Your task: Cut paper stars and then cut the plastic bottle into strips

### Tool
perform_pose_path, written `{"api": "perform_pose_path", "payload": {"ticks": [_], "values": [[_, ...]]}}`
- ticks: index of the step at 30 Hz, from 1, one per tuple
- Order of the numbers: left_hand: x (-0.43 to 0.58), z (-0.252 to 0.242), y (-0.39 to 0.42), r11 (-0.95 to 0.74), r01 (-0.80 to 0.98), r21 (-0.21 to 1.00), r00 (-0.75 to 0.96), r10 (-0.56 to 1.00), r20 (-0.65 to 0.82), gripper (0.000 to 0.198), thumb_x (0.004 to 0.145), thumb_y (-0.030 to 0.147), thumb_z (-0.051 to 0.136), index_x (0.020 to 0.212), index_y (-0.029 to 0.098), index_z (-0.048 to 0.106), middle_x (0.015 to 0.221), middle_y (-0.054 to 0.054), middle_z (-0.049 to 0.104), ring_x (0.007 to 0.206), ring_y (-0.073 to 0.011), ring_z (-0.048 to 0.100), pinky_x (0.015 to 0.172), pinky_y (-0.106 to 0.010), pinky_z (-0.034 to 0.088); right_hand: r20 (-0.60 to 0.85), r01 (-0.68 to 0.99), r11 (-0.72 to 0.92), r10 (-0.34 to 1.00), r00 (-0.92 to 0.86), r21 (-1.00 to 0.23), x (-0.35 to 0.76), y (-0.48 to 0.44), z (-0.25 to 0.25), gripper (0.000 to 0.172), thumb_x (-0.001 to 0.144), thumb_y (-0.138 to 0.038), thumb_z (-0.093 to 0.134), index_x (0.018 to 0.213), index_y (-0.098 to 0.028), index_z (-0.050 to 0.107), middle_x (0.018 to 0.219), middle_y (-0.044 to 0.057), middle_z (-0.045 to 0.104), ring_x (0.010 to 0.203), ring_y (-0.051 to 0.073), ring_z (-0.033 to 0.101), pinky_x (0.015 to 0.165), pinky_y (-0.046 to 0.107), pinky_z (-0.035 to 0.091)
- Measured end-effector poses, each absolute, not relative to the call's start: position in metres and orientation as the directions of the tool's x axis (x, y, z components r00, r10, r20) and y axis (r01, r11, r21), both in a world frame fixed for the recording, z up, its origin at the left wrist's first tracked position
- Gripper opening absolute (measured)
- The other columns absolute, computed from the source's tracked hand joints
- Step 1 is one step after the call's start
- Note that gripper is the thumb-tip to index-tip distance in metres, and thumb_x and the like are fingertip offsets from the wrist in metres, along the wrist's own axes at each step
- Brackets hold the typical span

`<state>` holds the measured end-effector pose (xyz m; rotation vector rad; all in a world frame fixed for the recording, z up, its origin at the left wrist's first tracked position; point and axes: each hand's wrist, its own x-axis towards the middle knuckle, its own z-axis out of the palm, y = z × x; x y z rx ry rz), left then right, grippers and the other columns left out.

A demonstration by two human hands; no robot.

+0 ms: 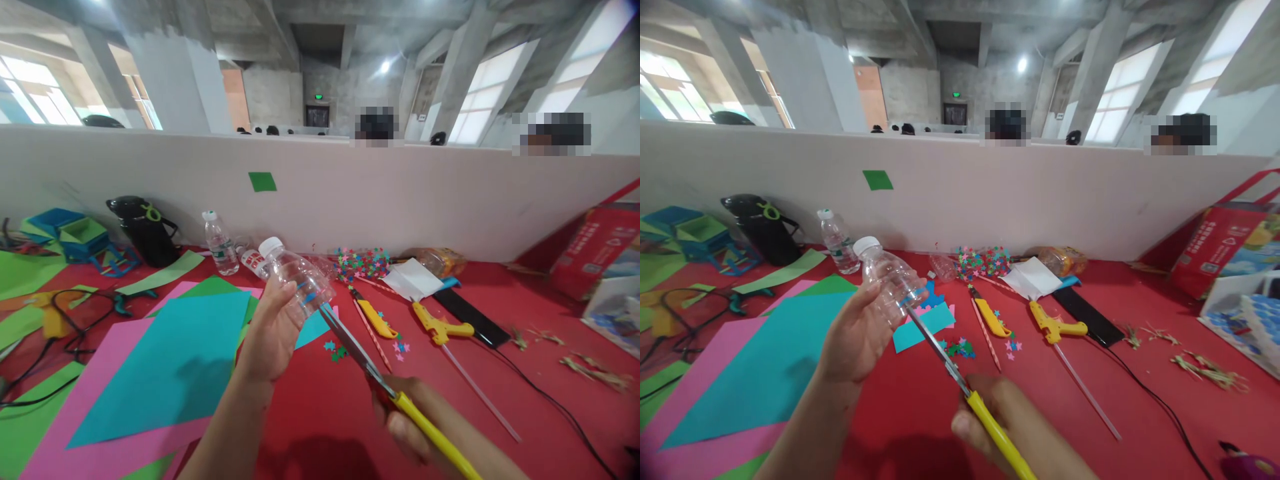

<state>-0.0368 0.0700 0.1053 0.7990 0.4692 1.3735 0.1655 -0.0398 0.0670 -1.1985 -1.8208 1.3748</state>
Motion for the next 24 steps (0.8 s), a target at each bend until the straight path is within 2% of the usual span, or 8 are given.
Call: {"api": "perform_pose_path", "payload": {"ticks": [4,10,16,21,24], "values": [[-0.03,0.103,0.066,0.025,-0.673,0.74,0.208,0.965,0.157,0.047,0.082,0.028,0.064,0.128,0.024,0.057,0.114,-0.006,0.067,0.113,-0.0267,0.061,0.094,-0.041,0.052,-0.052,0.279,0.081,0.897,-0.439,-0.957,0.164,-0.04,0.07,0.055,0.09,-0.074,0.038,0.081,-0.02,0.042,0.061,-0.006,0.04,0.052,0.009,0.036,0.048,0.023,0.026],[-0.022,0.103,0.061,0.023,-0.661,0.75,0.214,0.964,0.159,0.049,0.082,0.028,0.064,0.13,0.024,0.056,0.11,-0.007,0.069,0.112,-0.0279,0.062,0.095,-0.043,0.051,-0.086,0.285,0.051,0.89,-0.447,-0.957,0.164,-0.042,0.068,0.052,0.092,-0.072,0.038,0.079,-0.021,0.039,0.061,-0.006,0.041,0.051,0.009,0.036,0.047,0.023,0.025],[-0.019,0.103,0.06,0.007,-0.661,0.75,0.205,0.964,0.171,0.048,0.083,0.027,0.063,0.13,0.024,0.056,0.112,-0.007,0.068,0.114,-0.0281,0.061,0.095,-0.043,0.052,-0.048,0.246,0.062,0.906,-0.421,-0.967,0.164,-0.045,0.057,0.049,0.094,-0.068,0.04,0.08,-0.021,0.041,0.06,-0.007,0.04,0.049,0.008,0.034,0.046,0.023,0.023],[-0.021,0.101,0.061,0.006,-0.672,0.741,0.214,0.959,0.186,0.045,0.08,0.029,0.066,0.124,0.024,0.06,0.106,-0.006,0.067,0.112,-0.0285,0.062,0.092,-0.042,0.054,-0.095,0.295,0.031,0.91,-0.404,-0.955,0.164,-0.048,0.063,0.053,0.092,-0.073,0.037,0.078,-0.021,0.038,0.062,-0.006,0.038,0.05,0.008,0.034,0.045,0.023,0.022],[-0.022,0.099,0.065,-0.018,-0.68,0.733,0.206,0.955,0.214,0.035,0.083,0.039,0.065,0.115,0.023,0.064,0.105,-0.006,0.068,0.108,-0.0287,0.064,0.09,-0.043,0.055,-0.11,0.296,0.011,0.915,-0.389,-0.955,0.162,-0.047,0.065,0.054,0.091,-0.074,0.038,0.076,-0.022,0.037,0.061,-0.006,0.039,0.05,0.008,0.035,0.046,0.023,0.022]]}}
